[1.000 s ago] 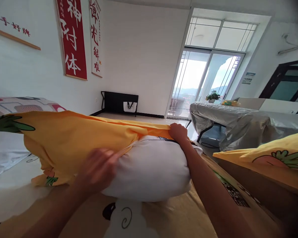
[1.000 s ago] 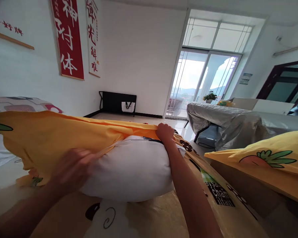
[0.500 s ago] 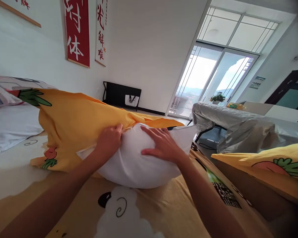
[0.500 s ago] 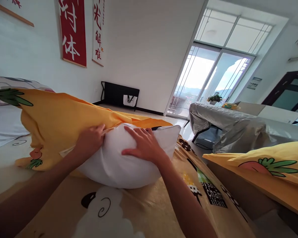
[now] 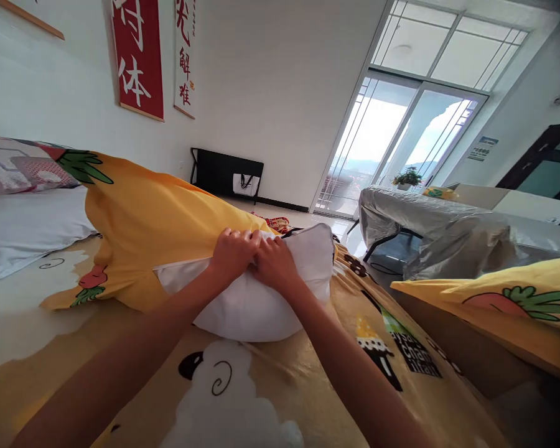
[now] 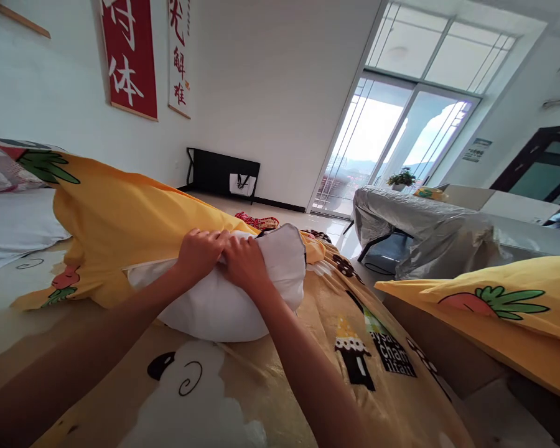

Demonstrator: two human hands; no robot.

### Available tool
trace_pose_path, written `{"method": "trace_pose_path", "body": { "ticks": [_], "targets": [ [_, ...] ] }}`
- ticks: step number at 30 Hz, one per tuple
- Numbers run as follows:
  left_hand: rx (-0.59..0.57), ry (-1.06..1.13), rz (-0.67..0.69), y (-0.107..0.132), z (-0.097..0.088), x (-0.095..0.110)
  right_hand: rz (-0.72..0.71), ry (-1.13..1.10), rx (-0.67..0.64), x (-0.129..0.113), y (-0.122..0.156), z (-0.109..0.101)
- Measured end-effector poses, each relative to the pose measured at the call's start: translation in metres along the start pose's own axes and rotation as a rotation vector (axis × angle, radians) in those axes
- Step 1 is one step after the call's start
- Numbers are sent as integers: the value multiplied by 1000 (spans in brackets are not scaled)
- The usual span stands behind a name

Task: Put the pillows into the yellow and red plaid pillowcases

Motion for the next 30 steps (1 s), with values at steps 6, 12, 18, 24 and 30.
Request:
{"method": "trace_pose_path", "body": {
  "ticks": [6, 12, 18, 24, 30],
  "targets": [
    [104, -117, -44, 37, 26, -39, 145, 60, 29, 29, 5, 1],
    [84, -268, -153, 80, 60, -100, 154, 45, 33, 34, 3, 0],
    [308, -267, 64, 122, 48, -94, 169, -18, 76, 38, -1, -1],
    [62, -32, 381, 148, 66, -57, 142, -14, 192, 21, 7, -9],
    [-286, 69, 354, 139, 97, -52, -404, -30, 51, -75, 41, 41]
  ]
}}
Point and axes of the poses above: each hand's wrist, its own y-axis away from the middle knuckle, its own z-axis out of the palm, x = y × z, the point moved 7 cm from there along -y, towards the middle knuckle, and after that the axes turned 13 degrees about -y, right-handed, at the moved point
